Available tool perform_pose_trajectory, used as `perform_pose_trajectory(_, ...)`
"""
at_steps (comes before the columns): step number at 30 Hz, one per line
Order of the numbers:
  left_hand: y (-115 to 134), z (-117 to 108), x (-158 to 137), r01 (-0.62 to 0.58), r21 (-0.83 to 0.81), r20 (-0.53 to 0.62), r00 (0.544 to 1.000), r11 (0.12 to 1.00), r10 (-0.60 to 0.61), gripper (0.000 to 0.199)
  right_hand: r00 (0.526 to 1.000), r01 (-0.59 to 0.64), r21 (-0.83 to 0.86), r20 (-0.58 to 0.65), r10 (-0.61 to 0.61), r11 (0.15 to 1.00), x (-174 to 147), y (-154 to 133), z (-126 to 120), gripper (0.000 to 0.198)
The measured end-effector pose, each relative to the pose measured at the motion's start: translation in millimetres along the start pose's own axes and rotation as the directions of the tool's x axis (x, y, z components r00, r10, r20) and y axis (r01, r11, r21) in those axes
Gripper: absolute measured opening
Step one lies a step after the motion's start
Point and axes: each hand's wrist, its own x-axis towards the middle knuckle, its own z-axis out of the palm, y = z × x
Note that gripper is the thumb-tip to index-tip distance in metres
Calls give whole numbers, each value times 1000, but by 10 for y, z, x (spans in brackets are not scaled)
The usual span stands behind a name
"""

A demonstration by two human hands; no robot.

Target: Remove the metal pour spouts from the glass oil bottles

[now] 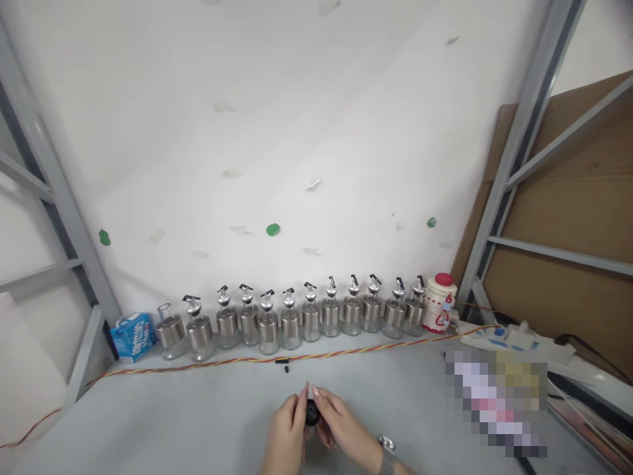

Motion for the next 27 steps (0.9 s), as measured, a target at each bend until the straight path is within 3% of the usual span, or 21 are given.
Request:
perform_pose_trajectory(4, -51, 12, 20, -6, 107, -60, 998, 994, 12, 42, 1000, -14, 33, 5, 13, 999, -27, 51, 80, 59)
perform_pose_trajectory(14, -126, 2, 56, -24, 133, -84, 996, 991, 35, 35, 998, -7, 33, 55, 5, 999, -30, 11, 108, 46)
perform_pose_trajectory(17, -29, 5, 31, 10, 14, -5, 1000, 1000, -10, 39, 995, 97, -80, 25, -95, 992, -73, -43, 54, 39)
perform_pose_trajectory(20, 84, 1, 18, 149, -113, 115, 984, 982, -136, 48, 968, 234, -311, -18, -252, 921, -152, -124, -28, 28)
perform_pose_trajectory(23, 132, -68, 58, 238, -131, 206, 956, 962, -209, 54, 952, 274, -419, -6, -305, 866, -182, -167, -100, 21)
perform_pose_trajectory(25, 120, -161, 113, 160, -59, 136, 979, 985, -151, 52, 949, 283, -361, -28, -314, 889, -144, -159, -130, 23)
perform_pose_trajectory(27, 78, -271, 186, -12, 132, -22, 1000, 991, 15, 45, 953, 267, -192, -94, -288, 944, -71, -135, -151, 27)
